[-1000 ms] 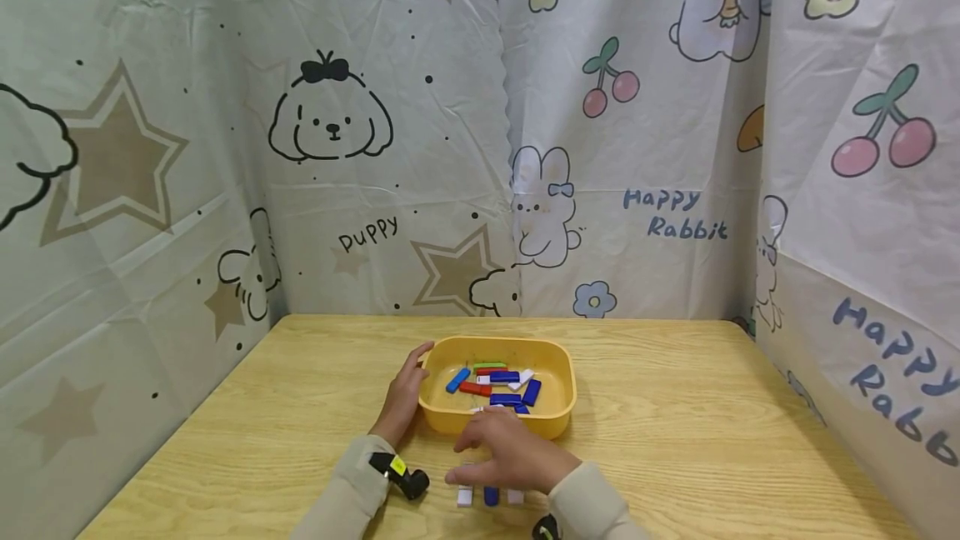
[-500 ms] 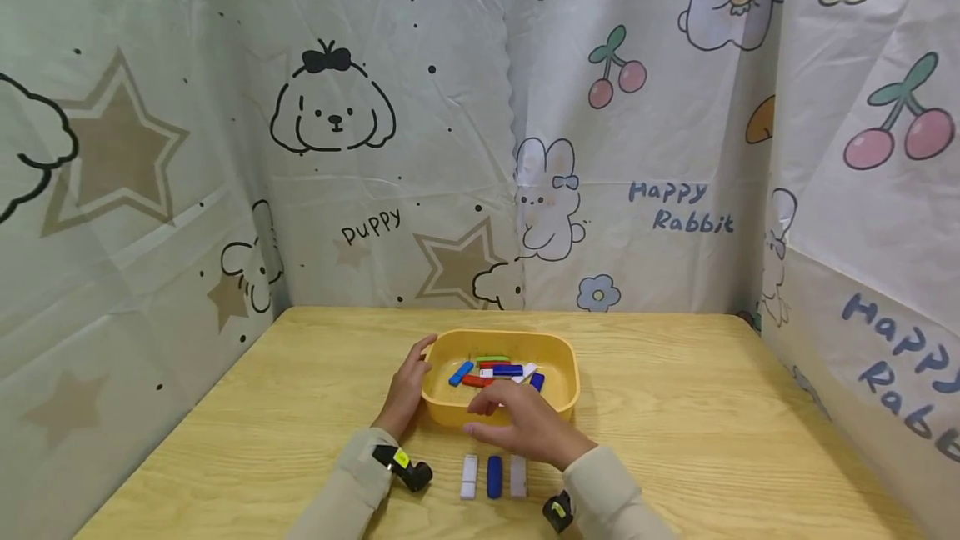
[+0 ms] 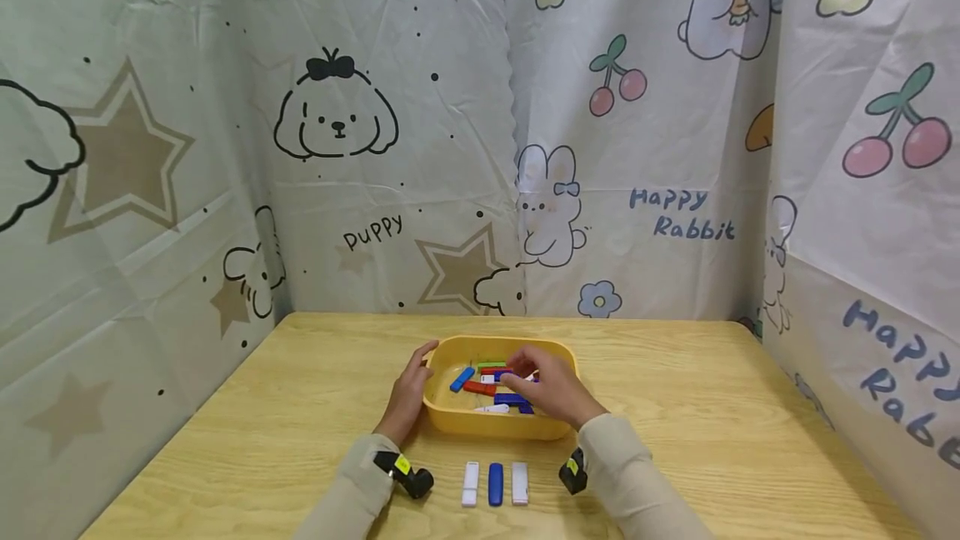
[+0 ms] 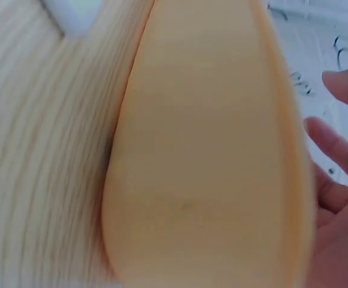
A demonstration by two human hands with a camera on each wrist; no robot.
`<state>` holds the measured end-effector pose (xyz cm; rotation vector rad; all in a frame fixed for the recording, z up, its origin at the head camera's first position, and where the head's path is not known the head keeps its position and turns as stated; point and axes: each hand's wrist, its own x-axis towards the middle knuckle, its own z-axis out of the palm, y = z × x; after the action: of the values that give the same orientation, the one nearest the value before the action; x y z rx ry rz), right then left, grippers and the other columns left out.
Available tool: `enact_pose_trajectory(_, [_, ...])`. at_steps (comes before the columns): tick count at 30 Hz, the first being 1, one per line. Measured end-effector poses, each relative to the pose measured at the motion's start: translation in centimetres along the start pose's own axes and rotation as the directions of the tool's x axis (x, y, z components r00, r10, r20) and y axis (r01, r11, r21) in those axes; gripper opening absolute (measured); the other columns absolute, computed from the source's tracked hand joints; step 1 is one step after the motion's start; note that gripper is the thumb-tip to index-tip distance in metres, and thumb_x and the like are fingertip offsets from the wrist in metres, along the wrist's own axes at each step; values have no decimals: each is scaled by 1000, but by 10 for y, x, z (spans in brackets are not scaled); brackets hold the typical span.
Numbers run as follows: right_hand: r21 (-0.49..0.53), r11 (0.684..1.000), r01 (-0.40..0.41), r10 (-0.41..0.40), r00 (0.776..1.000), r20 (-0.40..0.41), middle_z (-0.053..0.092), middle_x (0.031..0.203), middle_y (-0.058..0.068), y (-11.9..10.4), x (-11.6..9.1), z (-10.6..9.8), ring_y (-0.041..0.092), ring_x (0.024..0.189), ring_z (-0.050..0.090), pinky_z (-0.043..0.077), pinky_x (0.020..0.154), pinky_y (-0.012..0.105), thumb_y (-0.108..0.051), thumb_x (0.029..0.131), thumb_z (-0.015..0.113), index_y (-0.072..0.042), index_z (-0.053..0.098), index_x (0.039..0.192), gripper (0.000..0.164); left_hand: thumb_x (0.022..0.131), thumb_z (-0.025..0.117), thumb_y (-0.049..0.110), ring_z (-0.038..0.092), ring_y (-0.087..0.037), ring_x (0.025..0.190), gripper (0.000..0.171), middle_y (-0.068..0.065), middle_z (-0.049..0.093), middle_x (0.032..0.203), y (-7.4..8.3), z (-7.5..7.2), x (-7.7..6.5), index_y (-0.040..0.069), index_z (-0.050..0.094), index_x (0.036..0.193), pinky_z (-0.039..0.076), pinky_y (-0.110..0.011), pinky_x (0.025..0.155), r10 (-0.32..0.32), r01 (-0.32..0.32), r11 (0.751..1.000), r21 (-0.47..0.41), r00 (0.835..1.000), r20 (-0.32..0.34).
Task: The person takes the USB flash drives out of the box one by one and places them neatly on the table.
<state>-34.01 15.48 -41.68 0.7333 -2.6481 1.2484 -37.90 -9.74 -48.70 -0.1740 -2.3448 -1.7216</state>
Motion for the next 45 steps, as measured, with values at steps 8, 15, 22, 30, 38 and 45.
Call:
enact_pose_trajectory(8, [-74, 991, -114, 107, 991, -84, 63, 109, 11, 22, 6, 8, 23, 98, 59, 49, 89, 44, -18, 89, 68, -8, 61, 114, 28, 96, 38, 15, 43, -34, 131, 47, -9, 45, 146, -4, 1, -3, 22, 46, 141, 33, -54, 107, -1, 1, 1000, 16, 1000, 0])
enact_pose_trajectory(15, [-234, 950, -209, 196, 978, -78, 58, 121, 18, 21, 14, 23, 31, 108, 55, 44, 97, 49, -15, 86, 68, 1, 58, 121, 39, 96, 38, 14, 42, -34, 132, 47, -9, 44, 147, -6, -5, -6, 20, 45, 142, 32, -55, 107, -1, 2, 1000, 20, 1000, -18])
enact_pose_trajectory(22, [-429, 861, -274, 274, 960, -64, 58, 117, 13, 18, 16, 27, 26, 99, 54, 47, 95, 48, -27, 84, 71, -5, 61, 123, 46, 97, 38, 15, 38, -34, 135, 46, -8, 42, 148, -5, -3, -6, 23, 45, 142, 29, -54, 109, -13, 13, 1000, 6, 1000, -9])
enact_pose_trajectory(30, [-535, 818, -211, 252, 968, 4, 59, 113, 12, 18, 14, 26, 27, 97, 55, 48, 90, 48, -26, 80, 70, -6, 65, 120, 45, 97, 38, 15, 38, -35, 135, 46, -9, 42, 148, -6, -1, -7, 23, 45, 142, 29, -55, 109, -20, 20, 1000, 5, 1000, -10])
enact_pose_trajectory(38, [-558, 798, -227, 293, 956, 31, 60, 121, 10, 20, 14, 25, 30, 107, 53, 44, 95, 52, -28, 81, 68, -8, 65, 121, 45, 97, 38, 15, 40, -34, 133, 46, -9, 43, 148, -4, 2, -4, 23, 45, 142, 30, -54, 108, -19, 19, 1000, 7, 1000, -1])
enact_pose_trajectory(45, [-554, 805, -211, 281, 959, 44, 62, 114, 6, 19, 18, 21, 27, 101, 56, 46, 91, 50, -26, 82, 67, -17, 65, 118, 37, 97, 39, 15, 45, -31, 128, 46, -10, 45, 146, -1, 1, 1, 23, 46, 142, 33, -53, 106, 6, -6, 1000, 15, 1000, -7])
